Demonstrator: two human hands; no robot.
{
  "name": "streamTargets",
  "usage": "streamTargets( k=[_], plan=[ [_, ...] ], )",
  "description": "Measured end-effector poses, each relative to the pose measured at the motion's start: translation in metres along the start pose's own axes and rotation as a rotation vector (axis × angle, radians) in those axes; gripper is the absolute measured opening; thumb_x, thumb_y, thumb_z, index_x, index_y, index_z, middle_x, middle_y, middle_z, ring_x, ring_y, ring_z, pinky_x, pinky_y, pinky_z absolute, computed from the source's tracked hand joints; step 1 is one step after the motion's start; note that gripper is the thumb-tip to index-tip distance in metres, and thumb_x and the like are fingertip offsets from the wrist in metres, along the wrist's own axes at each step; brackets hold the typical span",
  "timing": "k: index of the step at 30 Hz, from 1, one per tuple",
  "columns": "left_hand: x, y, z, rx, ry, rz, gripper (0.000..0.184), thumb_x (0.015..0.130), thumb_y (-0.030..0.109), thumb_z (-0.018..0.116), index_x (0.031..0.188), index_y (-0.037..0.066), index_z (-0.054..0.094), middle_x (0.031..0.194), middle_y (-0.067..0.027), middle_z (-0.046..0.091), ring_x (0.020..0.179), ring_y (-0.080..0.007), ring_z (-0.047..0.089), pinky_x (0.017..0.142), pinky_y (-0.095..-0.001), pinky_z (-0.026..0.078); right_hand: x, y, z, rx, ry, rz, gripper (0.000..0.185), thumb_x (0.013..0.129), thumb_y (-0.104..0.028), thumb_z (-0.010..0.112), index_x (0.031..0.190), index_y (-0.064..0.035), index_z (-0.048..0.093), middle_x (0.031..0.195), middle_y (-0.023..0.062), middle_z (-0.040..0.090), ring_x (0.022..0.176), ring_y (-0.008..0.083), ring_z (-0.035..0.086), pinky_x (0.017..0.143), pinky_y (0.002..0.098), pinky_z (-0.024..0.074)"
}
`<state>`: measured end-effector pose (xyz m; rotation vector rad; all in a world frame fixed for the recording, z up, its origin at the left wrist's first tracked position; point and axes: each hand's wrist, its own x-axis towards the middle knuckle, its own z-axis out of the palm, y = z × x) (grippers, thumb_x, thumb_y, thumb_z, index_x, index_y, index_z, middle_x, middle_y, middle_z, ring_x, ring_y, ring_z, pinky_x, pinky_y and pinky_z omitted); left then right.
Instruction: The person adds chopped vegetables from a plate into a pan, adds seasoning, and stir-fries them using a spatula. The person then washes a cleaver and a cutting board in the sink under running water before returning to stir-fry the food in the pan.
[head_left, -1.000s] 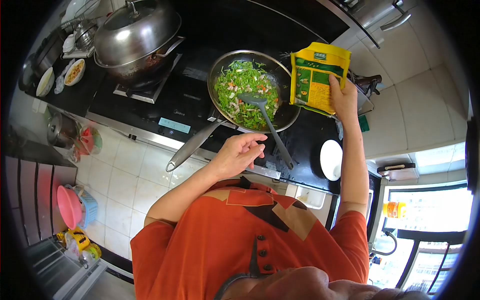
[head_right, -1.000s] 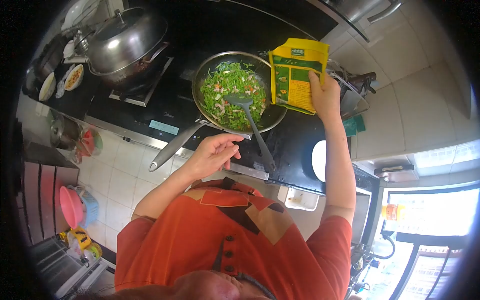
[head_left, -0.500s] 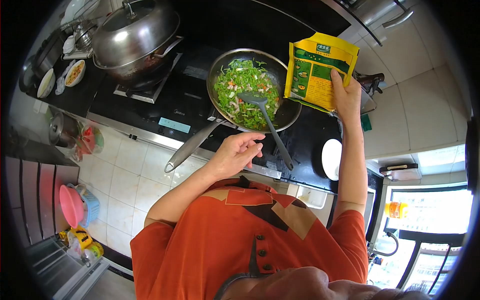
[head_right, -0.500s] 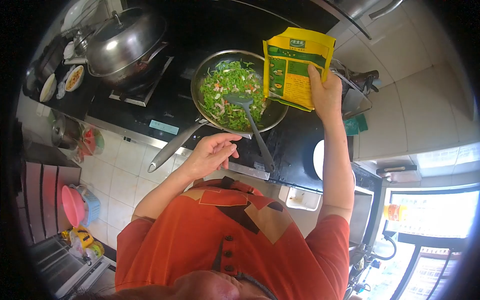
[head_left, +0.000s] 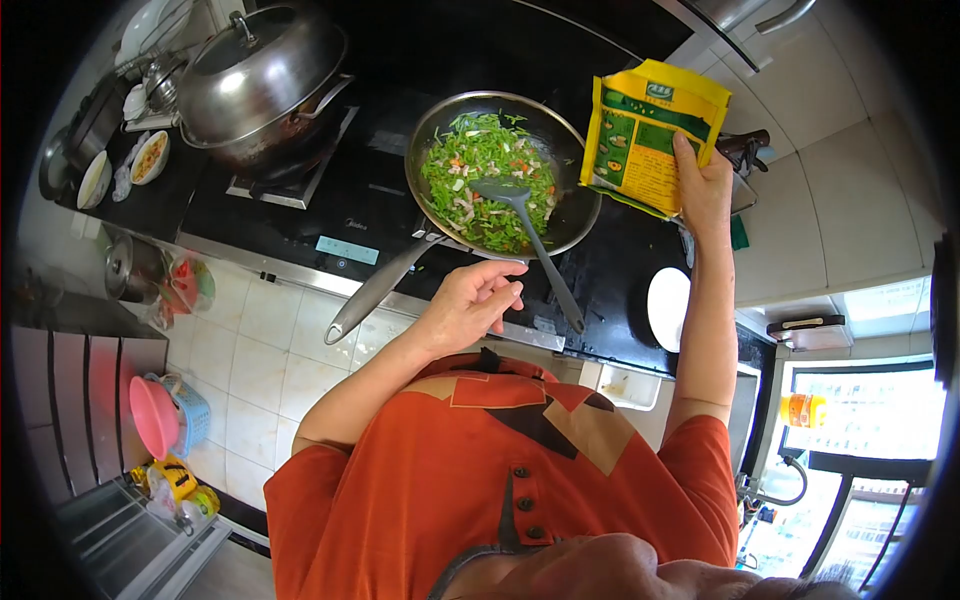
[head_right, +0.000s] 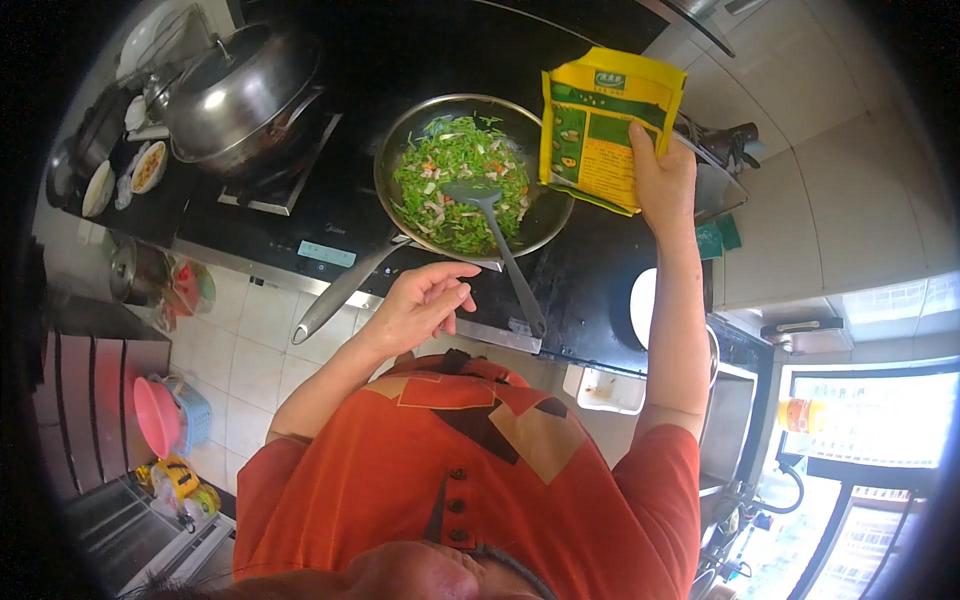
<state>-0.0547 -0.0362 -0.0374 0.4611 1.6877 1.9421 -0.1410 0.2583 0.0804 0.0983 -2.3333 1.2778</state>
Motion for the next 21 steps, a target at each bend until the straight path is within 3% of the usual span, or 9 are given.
streamTargets(
  k=[3, 5, 9, 11, 13, 14, 15, 18, 21],
  plan=[
    [0.002, 0.001, 0.002, -0.001, -0.004, -0.009, 0.031, 0.097, 0.018, 0.052, 0.125, 0.005, 0.055, 0.086, -0.0057, 0.065, 0.059, -0.007, 0.056, 0.047, -0.0205, 0.043, -0.011, 0.001, -0.015, -0.241, -0.037, 0.023, 0.026, 0.094, -0.017, 0.055, 0.102, 0.0063, 0.063, 0.088, 0.0082, 0.068, 0.077, 0.0111, 0.056, 0.072, 0.0284, 0.0469],
    [0.003, 0.002, 0.004, 0.01, -0.014, -0.016, 0.031, 0.097, 0.017, 0.052, 0.125, 0.005, 0.055, 0.086, -0.0058, 0.065, 0.059, -0.007, 0.056, 0.047, -0.0204, 0.043, -0.023, 0.001, -0.022, -0.171, 0.031, 0.154, 0.027, 0.094, -0.019, 0.056, 0.103, 0.0062, 0.062, 0.088, 0.0086, 0.067, 0.078, 0.0115, 0.057, 0.072, 0.0286, 0.0468],
    [0.009, 0.005, 0.009, -0.033, -0.04, -0.039, 0.032, 0.097, 0.018, 0.051, 0.127, 0.005, 0.053, 0.089, -0.0064, 0.064, 0.06, -0.0074, 0.056, 0.048, -0.02, 0.044, -0.044, 0.021, -0.04, 0.084, 0.143, 0.188, 0.029, 0.095, -0.019, 0.055, 0.105, 0.0076, 0.061, 0.092, 0.0093, 0.067, 0.08, 0.0126, 0.058, 0.074, 0.0291, 0.0473],
    [0.017, 0.009, 0.015, -0.025, -0.084, -0.054, 0.034, 0.098, 0.019, 0.051, 0.129, 0.005, 0.051, 0.093, -0.0073, 0.064, 0.062, -0.0075, 0.057, 0.049, -0.0197, 0.044, -0.058, 0.023, -0.051, 0.078, 0.176, 0.189, 0.026, 0.095, -0.018, 0.057, 0.107, 0.0052, 0.061, 0.095, 0.0054, 0.066, 0.08, 0.0124, 0.061, 0.073, 0.0261, 0.0496],
    [0.026, 0.012, 0.028, -0.082, -0.053, 0.055, 0.044, 0.1, 0.024, 0.047, 0.139, 0.007, 0.04, 0.111, -0.0124, 0.059, 0.074, -0.0104, 0.06, 0.057, -0.0212, 0.047, -0.07, 0.014, -0.047, 0.321, 0.291, 0.138, 0.026, 0.096, -0.018, 0.057, 0.106, 0.0046, 0.061, 0.094, 0.0049, 0.066, 0.081, 0.0121, 0.061, 0.072, 0.0259, 0.0495],
    [0.032, 0.018, 0.036, -0.041, -0.068, 0.143, 0.055, 0.101, 0.03, 0.042, 0.148, 0.009, 0.023, 0.134, -0.0185, 0.045, 0.094, -0.0175, 0.06, 0.071, -0.0265, 0.052, -0.075, 0.018, -0.045, 0.33, 0.302, 0.144, 0.024, 0.095, -0.019, 0.058, 0.104, 0.003, 0.063, 0.093, 0.0039, 0.066, 0.082, 0.0108, 0.061, 0.071, 0.0249, 0.0489],
    [0.041, 0.023, 0.043, -0.022, -0.1, 0.202, 0.063, 0.101, 0.037, 0.038, 0.151, 0.01, 0.01, 0.148, -0.0217, 0.027, 0.116, -0.0272, 0.052, 0.087, -0.0359, 0.05, -0.08, 0.016, -0.039, 0.232, 0.307, 0.158, 0.023, 0.095, -0.019, 0.058, 0.103, 0.0016, 0.064, 0.094, 0.0028, 0.066, 0.082, 0.0101, 0.06, 0.071, 0.0246, 0.0481],
    [0.059, 0.04, 0.067, -0.03, -0.064, 0.216, 0.068, 0.1, 0.046, 0.034, 0.151, 0.013, 0.004, 0.154, -0.0215, 0.011, 0.135, -0.0341, 0.032, 0.101, -0.0456, 0.04, -0.087, 0.016, -0.032, 0.384, 0.38, 0.034, 0.023, 0.094, -0.018, 0.06, 0.104, 0.002, 0.064, 0.095, 0.0014, 0.065, 0.085, 0.0093, 0.057, 0.076, 0.026, 0.0461],
    [0.072, 0.05, 0.087, -0.085, -0.088, 0.188, 0.067, 0.1, 0.049, 0.031, 0.152, 0.015, 0.006, 0.154, -0.0179, 0.015, 0.134, -0.0331, 0.034, 0.102, -0.0453, 0.037, -0.107, 0.035, -0.069, 0.397, 0.502, 0.06, 0.023, 0.094, -0.018, 0.06, 0.103, 0.0031, 0.064, 0.094, 0.001, 0.065, 0.085, 0.0082, 0.055, 0.075, 0.0257, 0.0454]
  ],
)
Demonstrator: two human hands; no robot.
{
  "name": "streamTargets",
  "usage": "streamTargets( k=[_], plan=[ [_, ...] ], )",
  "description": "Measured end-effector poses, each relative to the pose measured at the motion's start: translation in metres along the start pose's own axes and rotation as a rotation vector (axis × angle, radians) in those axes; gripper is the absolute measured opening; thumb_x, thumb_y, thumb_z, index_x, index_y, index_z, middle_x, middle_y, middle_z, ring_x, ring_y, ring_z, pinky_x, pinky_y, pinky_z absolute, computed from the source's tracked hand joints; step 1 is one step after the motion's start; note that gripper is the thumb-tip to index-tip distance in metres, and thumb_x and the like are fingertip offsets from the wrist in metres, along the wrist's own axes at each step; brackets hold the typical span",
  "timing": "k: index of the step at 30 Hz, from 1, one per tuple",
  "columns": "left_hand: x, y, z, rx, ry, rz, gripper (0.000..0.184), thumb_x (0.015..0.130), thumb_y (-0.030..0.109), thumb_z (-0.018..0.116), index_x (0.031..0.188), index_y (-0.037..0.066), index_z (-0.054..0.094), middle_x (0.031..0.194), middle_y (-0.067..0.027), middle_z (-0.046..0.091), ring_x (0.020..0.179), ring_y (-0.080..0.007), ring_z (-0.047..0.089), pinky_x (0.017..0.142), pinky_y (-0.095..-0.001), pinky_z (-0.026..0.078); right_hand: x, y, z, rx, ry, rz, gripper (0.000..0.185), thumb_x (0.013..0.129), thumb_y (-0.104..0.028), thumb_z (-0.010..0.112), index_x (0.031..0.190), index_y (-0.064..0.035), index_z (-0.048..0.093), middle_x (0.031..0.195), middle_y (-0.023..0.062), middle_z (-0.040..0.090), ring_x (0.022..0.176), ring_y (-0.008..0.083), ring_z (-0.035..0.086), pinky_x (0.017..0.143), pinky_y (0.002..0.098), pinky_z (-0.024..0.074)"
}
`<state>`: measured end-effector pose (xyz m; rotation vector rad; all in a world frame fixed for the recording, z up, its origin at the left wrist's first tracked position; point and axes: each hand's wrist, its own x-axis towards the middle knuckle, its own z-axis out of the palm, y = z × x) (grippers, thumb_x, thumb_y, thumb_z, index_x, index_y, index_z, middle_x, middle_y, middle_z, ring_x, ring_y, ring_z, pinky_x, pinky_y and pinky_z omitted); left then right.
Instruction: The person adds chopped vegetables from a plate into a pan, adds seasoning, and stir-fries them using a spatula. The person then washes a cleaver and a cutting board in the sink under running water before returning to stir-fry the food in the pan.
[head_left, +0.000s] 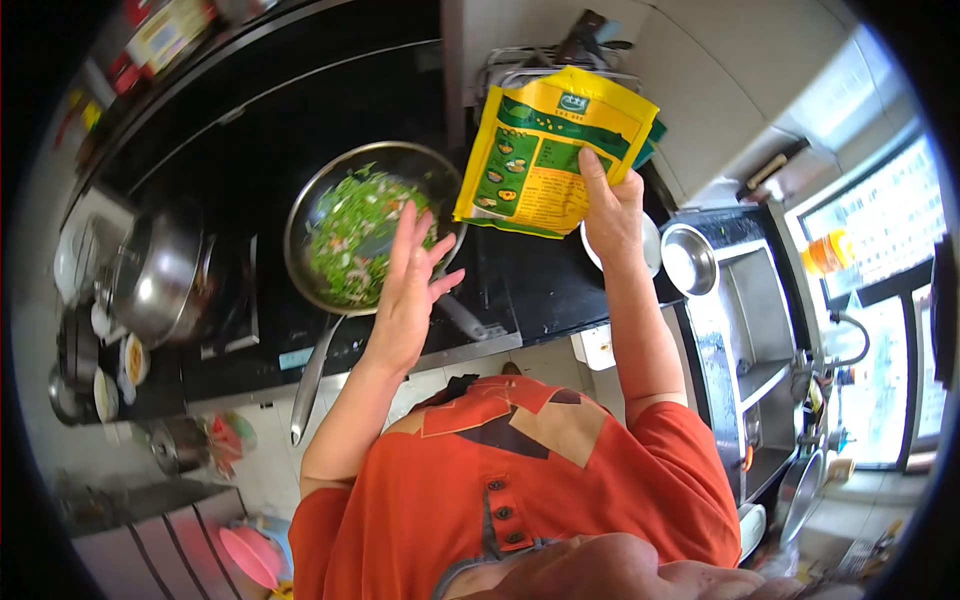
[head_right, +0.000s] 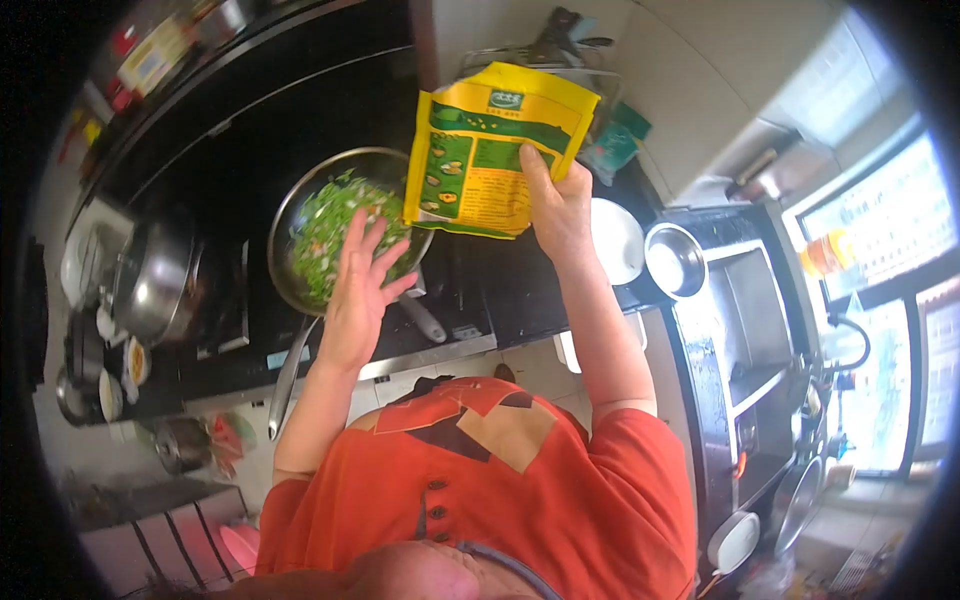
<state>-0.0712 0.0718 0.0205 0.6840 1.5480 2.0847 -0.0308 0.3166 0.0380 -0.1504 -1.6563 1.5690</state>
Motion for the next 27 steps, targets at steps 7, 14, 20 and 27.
streamTargets(
  k=[7, 14, 20, 27],
  plan=[
    [0.017, -0.022, 0.027, -0.105, -0.209, -0.279, 0.056, 0.103, 0.041, 0.029, 0.144, 0.003, 0.03, 0.13, -0.0209, 0.052, 0.112, -0.028, 0.058, 0.091, -0.0382, 0.048, 0.008, 0.074, -0.173, -0.274, 0.318, 0.008, 0.024, 0.095, -0.02, 0.059, 0.095, 0.0027, 0.065, 0.083, 0.0017, 0.064, 0.075, 0.0084, 0.056, 0.067, 0.0245, 0.047],
    [0.037, -0.032, 0.067, 0.067, -0.181, -0.374, 0.045, 0.103, 0.031, 0.032, 0.13, -0.002, 0.048, 0.11, -0.0211, 0.064, 0.09, -0.0258, 0.067, 0.078, -0.0339, 0.054, 0.062, 0.182, -0.281, -0.683, 0.586, -0.022, 0.028, 0.097, -0.023, 0.055, 0.094, 0.0035, 0.064, 0.077, 0.0091, 0.067, 0.068, 0.016, 0.06, 0.064, 0.0316, 0.0486],
    [0.032, -0.03, 0.08, 0.088, -0.029, -0.408, 0.04, 0.102, 0.026, 0.038, 0.128, -0.001, 0.05, 0.109, -0.0198, 0.064, 0.089, -0.0245, 0.067, 0.078, -0.0332, 0.055, 0.101, 0.283, -0.295, -0.714, 0.774, -0.08, 0.037, 0.091, -0.034, 0.058, 0.085, 0.0017, 0.064, 0.079, 0.0208, 0.067, 0.069, 0.0372, 0.063, 0.066, 0.0439, 0.0474],
    [-0.001, -0.01, 0.058, 0.203, 0.047, -0.379, 0.035, 0.101, 0.02, 0.039, 0.128, 0.0, 0.052, 0.106, -0.0169, 0.066, 0.088, -0.0212, 0.067, 0.078, -0.032, 0.055, 0.063, 0.241, -0.277, -0.994, 0.714, -0.16, 0.039, 0.089, -0.019, 0.064, 0.121, -0.0004, 0.054, 0.103, 0.0159, 0.066, 0.09, 0.0262, 0.065, 0.077, 0.0344, 0.0539]
  ],
)
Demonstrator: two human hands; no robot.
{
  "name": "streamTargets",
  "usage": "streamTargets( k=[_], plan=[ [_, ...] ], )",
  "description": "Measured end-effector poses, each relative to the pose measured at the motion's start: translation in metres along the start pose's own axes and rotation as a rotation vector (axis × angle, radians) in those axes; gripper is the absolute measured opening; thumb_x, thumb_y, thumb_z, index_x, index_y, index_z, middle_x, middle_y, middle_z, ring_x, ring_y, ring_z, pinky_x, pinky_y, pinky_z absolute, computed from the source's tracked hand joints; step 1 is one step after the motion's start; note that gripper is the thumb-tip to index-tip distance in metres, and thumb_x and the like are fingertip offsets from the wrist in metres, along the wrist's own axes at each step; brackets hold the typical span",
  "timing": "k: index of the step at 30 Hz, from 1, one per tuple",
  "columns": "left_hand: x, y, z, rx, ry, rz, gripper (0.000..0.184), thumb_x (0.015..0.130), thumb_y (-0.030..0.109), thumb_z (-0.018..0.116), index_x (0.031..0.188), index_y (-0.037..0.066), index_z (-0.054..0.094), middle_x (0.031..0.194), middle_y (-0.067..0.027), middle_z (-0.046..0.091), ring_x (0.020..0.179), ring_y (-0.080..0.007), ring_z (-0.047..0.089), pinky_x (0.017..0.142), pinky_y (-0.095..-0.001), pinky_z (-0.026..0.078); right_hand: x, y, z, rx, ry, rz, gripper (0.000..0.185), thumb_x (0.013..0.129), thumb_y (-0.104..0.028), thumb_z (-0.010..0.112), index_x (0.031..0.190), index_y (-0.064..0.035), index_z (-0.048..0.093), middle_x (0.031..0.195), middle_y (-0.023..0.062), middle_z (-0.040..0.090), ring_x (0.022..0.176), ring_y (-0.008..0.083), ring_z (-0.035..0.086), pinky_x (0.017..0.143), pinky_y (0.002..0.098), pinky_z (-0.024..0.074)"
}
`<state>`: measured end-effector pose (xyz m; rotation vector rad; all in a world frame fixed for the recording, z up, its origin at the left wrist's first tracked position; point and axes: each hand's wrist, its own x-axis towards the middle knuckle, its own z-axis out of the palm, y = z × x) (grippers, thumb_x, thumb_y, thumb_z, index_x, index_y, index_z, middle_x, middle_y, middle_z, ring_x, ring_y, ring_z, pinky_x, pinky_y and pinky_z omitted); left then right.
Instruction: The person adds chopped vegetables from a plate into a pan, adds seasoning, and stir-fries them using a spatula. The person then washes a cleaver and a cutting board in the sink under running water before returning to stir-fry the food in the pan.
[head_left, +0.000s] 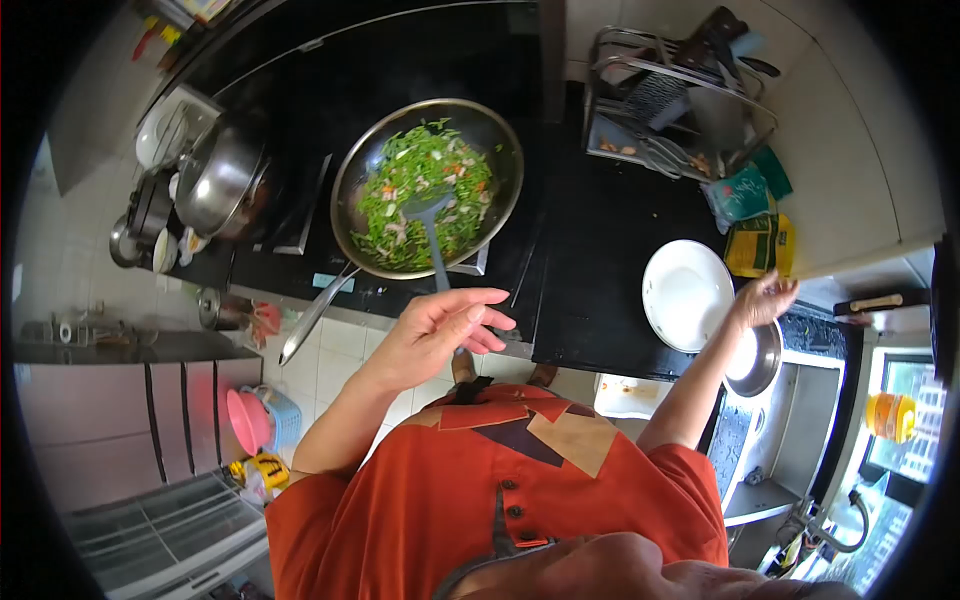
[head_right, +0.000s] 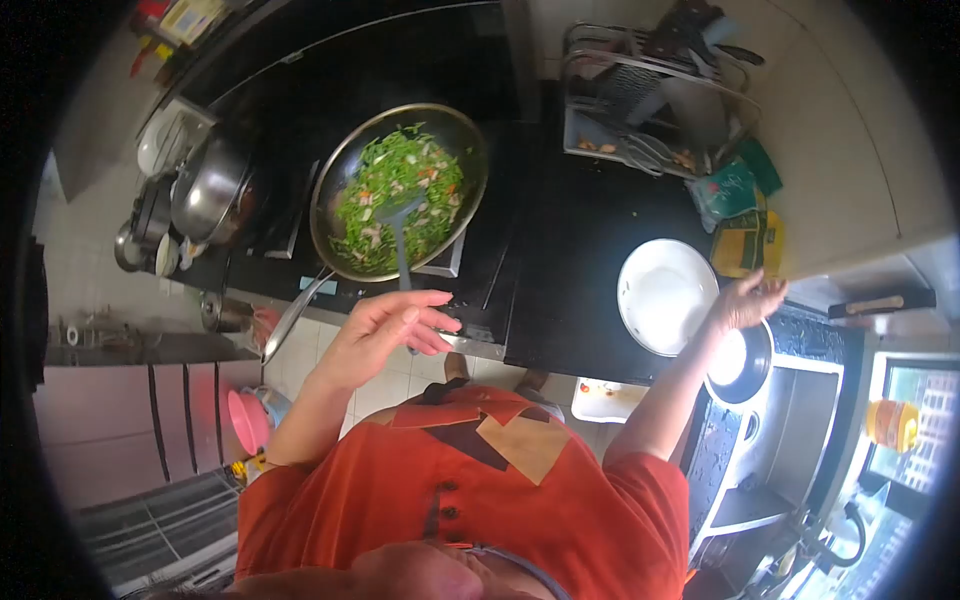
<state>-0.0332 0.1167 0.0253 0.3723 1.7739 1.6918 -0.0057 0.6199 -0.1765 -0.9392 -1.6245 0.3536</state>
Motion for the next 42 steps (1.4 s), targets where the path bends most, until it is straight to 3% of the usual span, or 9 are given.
streamTargets(
  k=[3, 5, 11, 17, 21, 27, 31, 37, 42],
  plan=[
    [-0.025, 0.003, -0.032, 0.012, 0.059, 0.017, 0.034, 0.1, 0.017, 0.041, 0.129, 0.0, 0.051, 0.106, -0.0176, 0.066, 0.088, -0.0218, 0.067, 0.078, -0.0329, 0.055, -0.012, -0.067, -0.043, 0.063, -0.029, -0.097, 0.029, 0.092, -0.015, 0.059, 0.117, -0.0014, 0.057, 0.098, 0.012, 0.067, 0.081, 0.0197, 0.066, 0.072, 0.0302, 0.0553],
    [-0.048, 0.006, -0.065, 0.06, 0.13, 0.094, 0.033, 0.1, 0.015, 0.044, 0.128, 0.002, 0.053, 0.107, -0.0151, 0.066, 0.088, -0.0185, 0.067, 0.077, -0.0292, 0.054, -0.025, -0.137, -0.071, 0.446, -0.618, 0.226, 0.026, 0.095, -0.018, 0.054, 0.112, 0.0012, 0.059, 0.088, 0.012, 0.067, 0.073, 0.0176, 0.067, 0.064, 0.0279, 0.0536],
    [-0.099, -0.004, -0.17, 0.19, 0.46, 0.174, 0.034, 0.097, 0.019, 0.051, 0.126, 0.001, 0.055, 0.107, -0.0138, 0.067, 0.088, -0.0158, 0.065, 0.078, -0.0271, 0.052, -0.098, -0.317, -0.142, 0.513, -1.467, -0.257, 0.022, 0.092, -0.019, 0.058, 0.105, -0.0014, 0.064, 0.082, 0.014, 0.067, 0.067, 0.0199, 0.067, 0.06, 0.0297, 0.053],
    [-0.12, -0.074, -0.253, 0.403, 0.483, 0.194, 0.037, 0.094, 0.021, 0.059, 0.123, -0.001, 0.056, 0.108, -0.0128, 0.066, 0.096, -0.0138, 0.061, 0.084, -0.0265, 0.049, -0.191, -0.392, -0.157, 0.098, -1.411, -0.999, 0.055, 0.081, -0.035, 0.07, 0.123, -0.0027, 0.052, 0.082, 0.0148, 0.056, 0.069, 0.0297, 0.064, 0.059, 0.0362, 0.0534],
    [-0.12, -0.112, -0.273, 0.079, 0.258, 0.12, 0.037, 0.095, 0.02, 0.058, 0.125, -0.001, 0.055, 0.108, -0.0095, 0.066, 0.097, -0.0131, 0.059, 0.086, -0.0269, 0.047, -0.238, -0.388, -0.139, -0.486, -1.155, -1.375, 0.065, 0.077, -0.006, 0.061, 0.137, -0.0007, 0.038, 0.087, 0.0104, 0.057, 0.067, 0.0209, 0.065, 0.057, 0.0303, 0.0545],
    [-0.115, -0.109, -0.26, -0.591, 0.0, -0.173, 0.044, 0.096, 0.025, 0.054, 0.133, 0.002, 0.044, 0.105, -0.0154, 0.065, 0.079, -0.0166, 0.065, 0.059, -0.026, 0.055, -0.197, -0.456, -0.138, -0.426, -1.457, -0.917, 0.05, 0.083, -0.002, 0.05, 0.132, -0.0009, 0.043, 0.097, 0.0221, 0.063, 0.09, 0.0381, 0.063, 0.077, 0.0458, 0.0517],
    [-0.107, -0.139, -0.263, -0.84, -0.22, -0.239, 0.037, 0.097, 0.029, 0.05, 0.124, 0.005, 0.048, 0.103, -0.018, 0.065, 0.063, -0.0128, 0.059, 0.045, -0.0223, 0.049, -0.193, -0.465, -0.092, -0.304, -1.347, -0.82, 0.035, 0.083, -0.002, 0.049, 0.116, -0.0003, 0.058, 0.097, 0.0284, 0.062, 0.094, 0.0434, 0.06, 0.084, 0.0486, 0.0474],
    [-0.108, -0.138, -0.253, -0.853, -0.126, -0.287, 0.035, 0.096, 0.026, 0.052, 0.125, 0.007, 0.05, 0.092, -0.0117, 0.063, 0.053, -0.0075, 0.046, 0.037, -0.0191, 0.035, -0.216, -0.519, -0.022, -0.58, -1.278, -0.878, 0.016, 0.074, -0.006, 0.061, 0.086, 0.001, 0.069, 0.095, 0.024, 0.067, 0.093, 0.0359, 0.066, 0.08, 0.0433, 0.0536],
    [-0.11, -0.137, -0.253, -0.911, -0.157, -0.264, 0.018, 0.096, 0.024, 0.052, 0.106, 0.009, 0.052, 0.087, -0.0135, 0.065, 0.053, -0.0092, 0.048, 0.038, -0.0227, 0.035, -0.265, -0.557, 0.006, -0.659, -1.389, -0.736, 0.022, 0.072, -0.005, 0.069, 0.093, -0.0008, 0.071, 0.101, 0.0227, 0.066, 0.1, 0.0323, 0.065, 0.083, 0.0387, 0.0543]
  ],
)
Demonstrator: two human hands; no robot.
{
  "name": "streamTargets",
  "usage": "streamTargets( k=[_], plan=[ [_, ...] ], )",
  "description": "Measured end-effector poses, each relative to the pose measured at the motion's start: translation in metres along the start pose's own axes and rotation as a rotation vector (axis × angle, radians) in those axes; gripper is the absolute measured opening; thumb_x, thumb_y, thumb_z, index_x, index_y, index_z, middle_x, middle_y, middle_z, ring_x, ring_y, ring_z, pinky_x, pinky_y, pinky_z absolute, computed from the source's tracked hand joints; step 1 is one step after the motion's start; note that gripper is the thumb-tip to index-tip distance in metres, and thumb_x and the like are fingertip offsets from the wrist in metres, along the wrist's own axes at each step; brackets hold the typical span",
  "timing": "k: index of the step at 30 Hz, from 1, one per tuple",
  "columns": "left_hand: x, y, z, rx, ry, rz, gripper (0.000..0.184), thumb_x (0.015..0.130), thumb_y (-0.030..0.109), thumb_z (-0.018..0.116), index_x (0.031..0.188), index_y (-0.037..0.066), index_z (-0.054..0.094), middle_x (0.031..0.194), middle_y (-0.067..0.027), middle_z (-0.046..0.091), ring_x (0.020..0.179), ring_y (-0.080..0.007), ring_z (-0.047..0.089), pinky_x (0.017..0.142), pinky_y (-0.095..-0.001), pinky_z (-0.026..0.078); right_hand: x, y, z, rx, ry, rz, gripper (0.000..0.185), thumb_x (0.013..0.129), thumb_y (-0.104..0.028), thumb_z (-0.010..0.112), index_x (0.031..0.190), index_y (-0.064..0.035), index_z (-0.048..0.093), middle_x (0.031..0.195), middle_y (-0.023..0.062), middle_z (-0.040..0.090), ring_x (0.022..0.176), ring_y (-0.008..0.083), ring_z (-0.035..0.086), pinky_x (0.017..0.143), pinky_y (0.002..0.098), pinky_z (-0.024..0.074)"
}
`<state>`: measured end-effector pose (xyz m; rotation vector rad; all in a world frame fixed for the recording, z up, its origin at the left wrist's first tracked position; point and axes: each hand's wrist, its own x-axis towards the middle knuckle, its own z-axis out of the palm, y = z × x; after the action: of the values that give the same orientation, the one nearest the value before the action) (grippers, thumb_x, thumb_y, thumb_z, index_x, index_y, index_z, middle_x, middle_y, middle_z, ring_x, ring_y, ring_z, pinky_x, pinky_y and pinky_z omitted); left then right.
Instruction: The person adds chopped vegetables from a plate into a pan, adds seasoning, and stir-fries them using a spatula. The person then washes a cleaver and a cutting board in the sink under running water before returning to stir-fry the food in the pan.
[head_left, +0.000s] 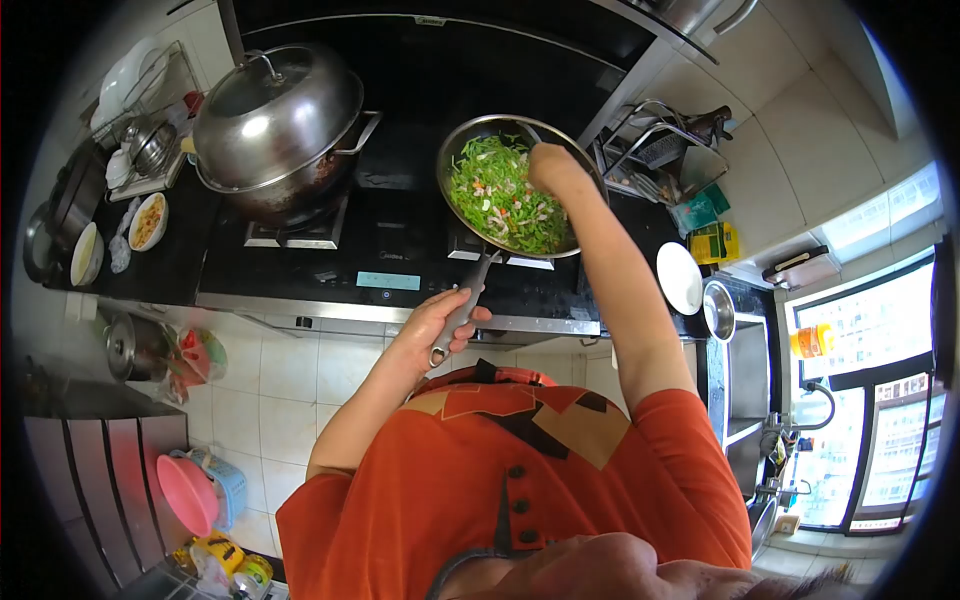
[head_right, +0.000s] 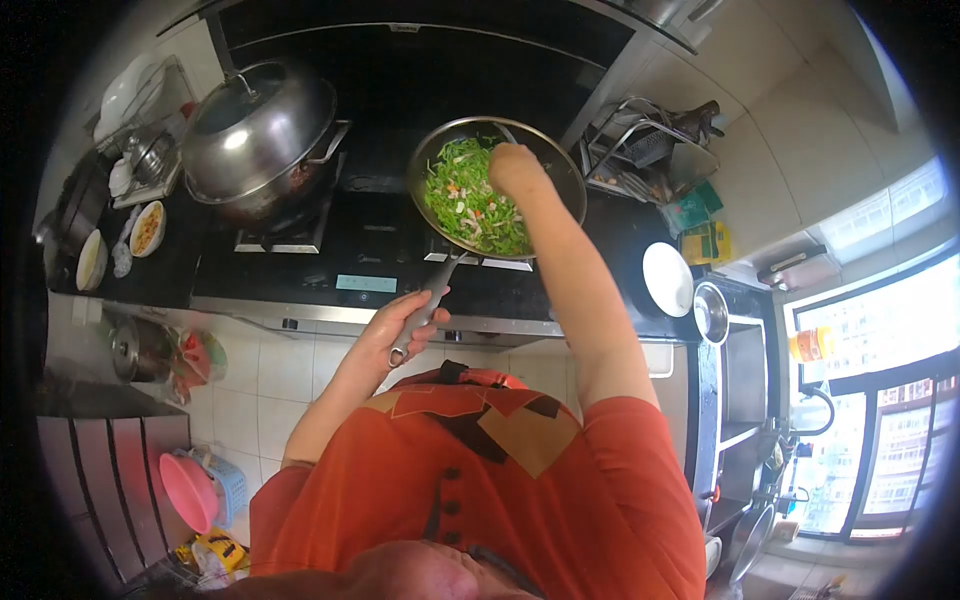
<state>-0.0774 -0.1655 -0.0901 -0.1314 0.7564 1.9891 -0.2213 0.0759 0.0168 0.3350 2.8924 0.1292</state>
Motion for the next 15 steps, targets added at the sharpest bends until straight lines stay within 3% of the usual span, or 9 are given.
streamTargets(
  k=[4, 9, 13, 15],
  plan=[
    [-0.001, -0.002, 0.005, 0.015, 0.048, 0.003, 0.031, 0.096, 0.024, 0.051, 0.122, 0.008, 0.052, 0.087, -0.0114, 0.063, 0.051, -0.0076, 0.044, 0.036, -0.0198, 0.034, -0.026, -0.017, 0.019, 0.13, 0.022, -0.075, 0.024, 0.079, -0.002, 0.056, 0.099, 0.0049, 0.066, 0.099, 0.0265, 0.065, 0.095, 0.0389, 0.064, 0.083, 0.0425, 0.053],
    [-0.001, -0.002, 0.006, 0.022, 0.041, 0.003, 0.032, 0.096, 0.024, 0.052, 0.124, 0.007, 0.051, 0.087, -0.011, 0.063, 0.05, -0.0074, 0.043, 0.036, -0.0204, 0.032, -0.066, 0.032, 0.037, 0.147, 0.081, -0.386, 0.035, 0.078, -0.001, 0.053, 0.11, -0.0052, 0.065, 0.091, 0.0224, 0.066, 0.091, 0.0376, 0.065, 0.079, 0.0461, 0.0524],
    [-0.002, -0.001, 0.006, -0.001, 0.006, -0.006, 0.026, 0.097, 0.023, 0.051, 0.116, 0.006, 0.05, 0.089, -0.0138, 0.064, 0.053, -0.009, 0.046, 0.037, -0.0214, 0.035, -0.127, 0.08, 0.008, -0.024, 0.12, -0.47, 0.041, 0.079, -0.001, 0.052, 0.116, -0.0127, 0.064, 0.086, 0.0204, 0.066, 0.086, 0.0369, 0.064, 0.075, 0.0454, 0.0519],
    [-0.003, 0.0, 0.011, 0.036, 0.056, -0.002, 0.037, 0.096, 0.024, 0.051, 0.129, 0.006, 0.048, 0.088, -0.0104, 0.063, 0.049, -0.007, 0.042, 0.035, -0.0196, 0.032, -0.148, 0.103, -0.007, -0.055, 0.165, -0.498, 0.037, 0.08, -0.001, 0.053, 0.114, -0.0123, 0.065, 0.084, 0.0193, 0.065, 0.085, 0.0363, 0.064, 0.075, 0.046, 0.0518]
  ],
)
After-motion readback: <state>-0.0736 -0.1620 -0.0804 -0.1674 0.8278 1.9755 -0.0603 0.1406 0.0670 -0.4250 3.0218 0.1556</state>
